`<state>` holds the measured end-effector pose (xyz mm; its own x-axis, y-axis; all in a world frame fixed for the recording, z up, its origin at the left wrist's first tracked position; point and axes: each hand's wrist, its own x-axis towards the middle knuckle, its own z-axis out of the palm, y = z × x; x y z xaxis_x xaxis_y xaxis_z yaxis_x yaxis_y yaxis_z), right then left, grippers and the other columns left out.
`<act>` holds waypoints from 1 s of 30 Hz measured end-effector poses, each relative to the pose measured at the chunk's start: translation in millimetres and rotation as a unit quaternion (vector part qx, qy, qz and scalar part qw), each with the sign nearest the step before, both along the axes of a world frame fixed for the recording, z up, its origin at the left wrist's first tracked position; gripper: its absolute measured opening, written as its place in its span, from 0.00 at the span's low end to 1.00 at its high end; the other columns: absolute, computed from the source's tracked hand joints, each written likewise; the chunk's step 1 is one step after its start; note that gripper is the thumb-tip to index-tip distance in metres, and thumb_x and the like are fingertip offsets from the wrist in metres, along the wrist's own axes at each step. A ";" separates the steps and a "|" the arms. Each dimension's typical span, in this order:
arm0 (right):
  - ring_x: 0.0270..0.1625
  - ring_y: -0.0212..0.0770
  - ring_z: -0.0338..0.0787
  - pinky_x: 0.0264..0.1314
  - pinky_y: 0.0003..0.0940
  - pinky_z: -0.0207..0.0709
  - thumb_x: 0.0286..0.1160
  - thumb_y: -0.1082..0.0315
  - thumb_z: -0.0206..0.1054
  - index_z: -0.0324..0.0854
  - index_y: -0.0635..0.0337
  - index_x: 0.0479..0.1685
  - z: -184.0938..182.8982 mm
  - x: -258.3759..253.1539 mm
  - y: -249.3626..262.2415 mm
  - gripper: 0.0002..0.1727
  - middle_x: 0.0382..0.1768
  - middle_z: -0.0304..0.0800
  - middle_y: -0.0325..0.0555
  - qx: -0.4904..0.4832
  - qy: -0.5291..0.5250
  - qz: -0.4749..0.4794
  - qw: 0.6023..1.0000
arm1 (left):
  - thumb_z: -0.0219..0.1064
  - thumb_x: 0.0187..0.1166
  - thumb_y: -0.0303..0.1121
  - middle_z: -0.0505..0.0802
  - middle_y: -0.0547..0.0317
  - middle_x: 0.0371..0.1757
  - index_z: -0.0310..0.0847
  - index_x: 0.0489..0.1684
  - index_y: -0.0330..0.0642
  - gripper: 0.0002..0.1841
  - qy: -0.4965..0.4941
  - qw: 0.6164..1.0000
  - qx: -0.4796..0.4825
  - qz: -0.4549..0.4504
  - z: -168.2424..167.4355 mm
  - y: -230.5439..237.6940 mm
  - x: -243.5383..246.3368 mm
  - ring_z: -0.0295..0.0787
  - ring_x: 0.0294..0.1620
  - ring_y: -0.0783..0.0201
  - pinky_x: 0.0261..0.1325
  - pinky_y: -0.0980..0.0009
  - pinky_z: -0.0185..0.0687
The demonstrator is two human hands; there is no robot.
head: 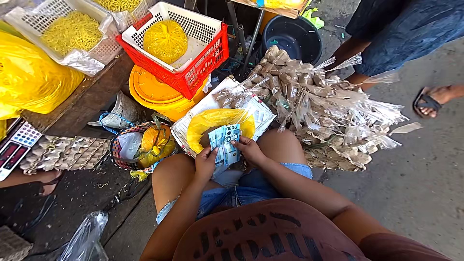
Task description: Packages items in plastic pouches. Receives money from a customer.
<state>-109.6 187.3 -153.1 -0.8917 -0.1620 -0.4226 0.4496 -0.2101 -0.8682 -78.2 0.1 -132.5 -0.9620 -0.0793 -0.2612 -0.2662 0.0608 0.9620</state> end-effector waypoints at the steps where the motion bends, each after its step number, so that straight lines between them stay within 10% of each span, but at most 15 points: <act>1: 0.40 0.32 0.93 0.50 0.30 0.88 0.84 0.73 0.65 0.84 0.67 0.50 -0.3 -0.2 0.0 0.07 0.38 0.93 0.43 -0.002 -0.001 -0.008 1.000 | 0.64 0.83 0.24 0.95 0.56 0.40 0.87 0.46 0.27 0.07 -0.002 1.000 -0.001 0.001 -0.1 -0.3 -0.1 0.91 0.43 0.77 0.55 0.76 0.86; 13: 0.44 0.25 0.92 0.54 0.23 0.85 0.87 0.71 0.61 0.78 0.69 0.62 7.5 8.8 -7.7 0.13 0.44 0.92 0.41 0.046 0.043 0.076 0.995 | 0.53 0.91 0.26 0.92 0.43 0.58 0.82 0.60 0.21 0.16 0.038 0.994 -0.044 -0.097 5.8 6.1 8.0 0.88 0.58 0.75 0.68 0.77 0.79; 23: 0.49 0.26 0.91 0.58 0.26 0.85 0.92 0.70 0.51 0.81 0.68 0.62 10.1 6.2 -3.8 0.16 0.50 0.92 0.41 0.008 0.042 0.087 0.995 | 0.55 0.90 0.27 0.92 0.57 0.36 0.84 0.43 0.26 0.13 0.034 0.997 -0.043 -0.058 1.5 4.7 3.2 0.88 0.40 0.79 0.51 0.80 0.83; 30: 0.62 0.31 0.86 0.69 0.30 0.79 0.94 0.68 0.45 0.66 0.73 0.81 36.8 18.6 -15.2 0.24 0.68 0.83 0.56 0.061 0.017 0.084 0.994 | 0.51 0.92 0.29 0.92 0.37 0.54 0.79 0.62 0.20 0.18 0.032 0.992 -0.088 -0.081 6.7 12.5 8.1 0.91 0.58 0.59 0.69 0.62 0.82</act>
<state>-91.0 172.1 -116.2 -0.8706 -0.2588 -0.4183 0.4394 -0.0267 -0.8979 -70.1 12.5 -125.8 -0.9799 0.0379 -0.1957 -0.1788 0.2665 0.9471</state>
